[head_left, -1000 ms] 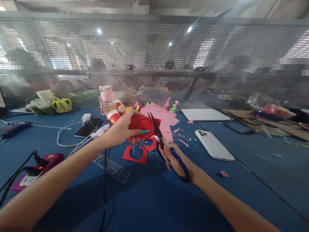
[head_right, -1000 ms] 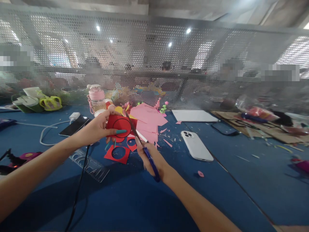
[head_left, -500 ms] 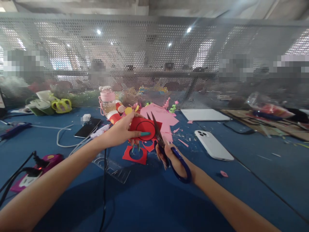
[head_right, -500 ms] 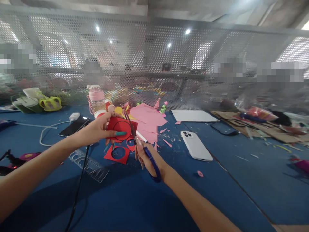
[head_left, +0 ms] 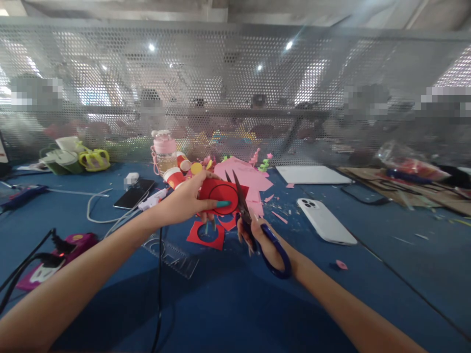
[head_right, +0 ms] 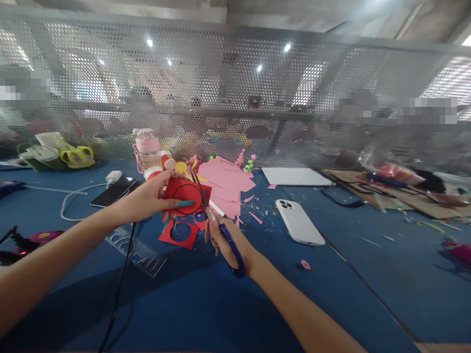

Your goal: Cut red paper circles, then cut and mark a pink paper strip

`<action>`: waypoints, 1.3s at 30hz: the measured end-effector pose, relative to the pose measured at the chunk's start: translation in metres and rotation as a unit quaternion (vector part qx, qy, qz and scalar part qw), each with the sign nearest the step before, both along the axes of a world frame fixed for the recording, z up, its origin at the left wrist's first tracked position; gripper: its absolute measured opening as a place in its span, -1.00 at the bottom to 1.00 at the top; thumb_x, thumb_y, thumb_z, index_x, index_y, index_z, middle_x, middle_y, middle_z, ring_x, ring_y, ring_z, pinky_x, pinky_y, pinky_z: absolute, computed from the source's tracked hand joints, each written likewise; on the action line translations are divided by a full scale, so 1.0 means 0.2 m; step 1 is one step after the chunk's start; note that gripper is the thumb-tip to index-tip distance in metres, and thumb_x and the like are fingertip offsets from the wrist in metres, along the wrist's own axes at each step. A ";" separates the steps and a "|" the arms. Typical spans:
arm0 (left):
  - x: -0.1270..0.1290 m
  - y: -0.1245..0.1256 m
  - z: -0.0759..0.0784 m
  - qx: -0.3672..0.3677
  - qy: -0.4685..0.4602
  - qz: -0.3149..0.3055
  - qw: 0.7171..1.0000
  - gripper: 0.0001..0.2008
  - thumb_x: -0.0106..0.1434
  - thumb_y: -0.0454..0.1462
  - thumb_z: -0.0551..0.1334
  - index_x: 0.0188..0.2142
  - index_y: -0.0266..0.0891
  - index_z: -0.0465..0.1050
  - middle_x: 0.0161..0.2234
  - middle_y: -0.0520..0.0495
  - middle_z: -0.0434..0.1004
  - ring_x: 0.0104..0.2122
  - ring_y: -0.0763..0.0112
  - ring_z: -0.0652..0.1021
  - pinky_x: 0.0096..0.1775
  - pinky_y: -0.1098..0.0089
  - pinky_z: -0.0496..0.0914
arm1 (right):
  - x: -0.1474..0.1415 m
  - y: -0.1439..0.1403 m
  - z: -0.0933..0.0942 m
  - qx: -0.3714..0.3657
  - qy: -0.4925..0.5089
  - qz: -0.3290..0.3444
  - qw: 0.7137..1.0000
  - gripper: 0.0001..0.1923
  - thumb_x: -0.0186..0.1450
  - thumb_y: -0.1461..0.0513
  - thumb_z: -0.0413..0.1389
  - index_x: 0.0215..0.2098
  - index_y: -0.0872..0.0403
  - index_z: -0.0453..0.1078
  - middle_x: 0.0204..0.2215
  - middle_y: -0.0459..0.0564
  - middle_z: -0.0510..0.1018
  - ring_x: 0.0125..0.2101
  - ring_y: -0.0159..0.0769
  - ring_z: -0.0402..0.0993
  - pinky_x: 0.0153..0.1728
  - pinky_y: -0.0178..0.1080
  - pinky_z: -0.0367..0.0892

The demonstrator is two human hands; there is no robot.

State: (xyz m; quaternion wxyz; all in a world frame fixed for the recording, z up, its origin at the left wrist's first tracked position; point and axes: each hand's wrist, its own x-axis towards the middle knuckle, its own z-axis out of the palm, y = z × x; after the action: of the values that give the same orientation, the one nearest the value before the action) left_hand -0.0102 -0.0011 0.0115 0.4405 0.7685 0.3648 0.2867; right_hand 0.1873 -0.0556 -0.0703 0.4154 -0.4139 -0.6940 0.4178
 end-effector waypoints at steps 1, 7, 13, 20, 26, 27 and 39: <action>0.00 0.00 0.00 0.000 0.000 0.000 1.000 -0.62 0.14 -0.35 0.29 -0.10 -0.23 0.18 -0.46 0.01 0.50 -0.61 0.44 0.55 -0.61 0.49 0.43 | 0.00 0.00 0.00 0.000 -0.007 -0.005 1.000 -0.35 0.17 -0.33 -0.25 -0.52 0.04 0.18 -0.71 -0.20 0.16 -0.69 -0.43 0.14 -0.67 -0.34 0.17; 0.00 -0.01 0.00 0.006 -0.001 -0.005 1.000 -0.61 0.13 -0.29 0.30 -0.09 -0.23 0.19 -0.40 -0.05 0.52 -0.58 0.41 0.56 -0.62 0.50 0.41 | 0.00 0.00 0.01 -0.002 -0.018 -0.020 1.000 -0.37 0.16 -0.34 -0.24 -0.54 0.01 0.11 -0.72 -0.25 0.13 -0.75 -0.48 0.09 -0.71 -0.34 0.14; 0.00 -0.01 0.00 0.007 -0.001 -0.002 1.000 -0.60 0.14 -0.29 0.30 -0.08 -0.24 0.19 -0.38 -0.07 0.53 -0.58 0.42 0.55 -0.62 0.50 0.41 | -0.01 -0.01 0.01 -0.003 -0.022 -0.029 0.999 -0.38 0.15 -0.34 -0.25 -0.49 -0.01 0.12 -0.76 -0.28 0.09 -0.79 -0.46 0.09 -0.75 -0.32 0.14; 0.01 -0.01 0.00 -0.002 -0.008 -0.002 1.000 -0.59 0.13 -0.30 0.31 -0.08 -0.24 0.19 -0.40 -0.06 0.52 -0.57 0.43 0.55 -0.60 0.49 0.43 | -0.01 -0.01 0.04 -0.009 -0.032 -0.035 0.999 -0.33 0.06 -0.40 -0.25 -0.50 -0.01 0.13 -0.78 -0.29 0.08 -0.79 -0.45 0.07 -0.75 -0.31 0.10; 0.00 -0.01 0.00 0.010 -0.009 -0.009 1.000 -0.56 0.12 -0.27 0.33 -0.09 -0.24 0.16 -0.44 -0.03 0.50 -0.61 0.45 0.52 -0.64 0.50 0.40 | -0.01 -0.02 0.04 0.013 -0.029 -0.052 0.998 -0.37 0.12 -0.36 -0.24 -0.54 -0.01 0.11 -0.76 -0.27 0.06 -0.76 -0.46 0.02 -0.75 -0.32 0.04; 0.00 -0.01 0.00 0.013 -0.008 -0.009 1.000 -0.57 0.12 -0.27 0.32 -0.09 -0.24 0.15 -0.44 -0.02 0.50 -0.61 0.44 0.52 -0.63 0.50 0.41 | -0.01 -0.02 0.03 0.010 -0.028 -0.053 0.998 -0.37 0.12 -0.36 -0.24 -0.54 -0.01 0.11 -0.75 -0.27 0.05 -0.76 -0.46 0.01 -0.75 -0.32 0.04; 0.01 0.03 -0.02 0.026 -0.071 0.050 0.996 -0.62 0.06 -0.35 0.33 -0.22 -0.23 0.15 -0.45 0.05 0.45 -0.66 0.52 0.49 -0.67 0.53 0.34 | -0.01 0.00 0.01 -0.023 -0.015 -0.051 0.998 -0.37 0.11 -0.37 -0.23 -0.53 -0.01 0.07 -0.76 -0.30 0.02 -0.80 -0.48 0.00 -0.78 -0.34 0.06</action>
State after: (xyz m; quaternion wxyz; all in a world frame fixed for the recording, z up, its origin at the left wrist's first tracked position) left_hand -0.0088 0.0058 0.0076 0.4298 0.7384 0.3632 0.3717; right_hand 0.1856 -0.0558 -0.0683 0.4159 -0.4648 -0.6682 0.4056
